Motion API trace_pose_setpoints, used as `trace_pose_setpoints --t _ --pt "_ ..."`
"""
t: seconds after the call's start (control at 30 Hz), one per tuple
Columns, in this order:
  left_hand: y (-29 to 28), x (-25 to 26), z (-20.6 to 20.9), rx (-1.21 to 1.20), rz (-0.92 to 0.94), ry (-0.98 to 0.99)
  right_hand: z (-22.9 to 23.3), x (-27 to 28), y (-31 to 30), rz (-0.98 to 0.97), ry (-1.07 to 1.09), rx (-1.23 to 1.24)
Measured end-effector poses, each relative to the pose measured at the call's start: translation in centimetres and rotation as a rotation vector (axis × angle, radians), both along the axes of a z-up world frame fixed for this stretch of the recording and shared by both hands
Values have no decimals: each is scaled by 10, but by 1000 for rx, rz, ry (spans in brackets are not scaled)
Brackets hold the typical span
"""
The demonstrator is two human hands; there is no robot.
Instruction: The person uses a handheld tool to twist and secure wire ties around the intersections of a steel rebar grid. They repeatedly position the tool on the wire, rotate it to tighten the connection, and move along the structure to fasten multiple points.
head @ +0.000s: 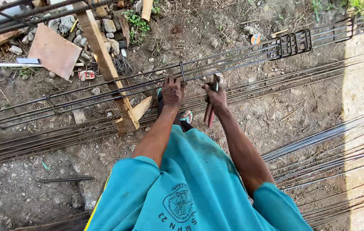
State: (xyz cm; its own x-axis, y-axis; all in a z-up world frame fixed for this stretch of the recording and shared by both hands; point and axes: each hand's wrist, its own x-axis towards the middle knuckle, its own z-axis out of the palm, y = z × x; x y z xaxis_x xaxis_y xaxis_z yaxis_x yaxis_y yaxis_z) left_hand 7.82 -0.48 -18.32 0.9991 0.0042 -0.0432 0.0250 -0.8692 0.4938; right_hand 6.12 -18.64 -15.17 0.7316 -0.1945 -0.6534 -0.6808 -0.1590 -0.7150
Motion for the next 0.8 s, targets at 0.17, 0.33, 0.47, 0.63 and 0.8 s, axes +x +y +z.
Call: trace_pose_setpoints --t 0.17,0.33,0.47,0.63,0.8 --pt "-6 -8 -84 177 -60 29 -24 28 15 -221 42 302" --pt "-2 -13 -43 258 -141 271 -13 33 28 -400 96 429" --pt "7 -21 -52 45 -170 216 -14 21 21 -296 -4 358" --pt "3 -28 4 -84 -88 306 -46 0 9 -236 6 345" --pt "4 -28 -79 17 -135 343 -33 -16 -7 -179 -52 240"
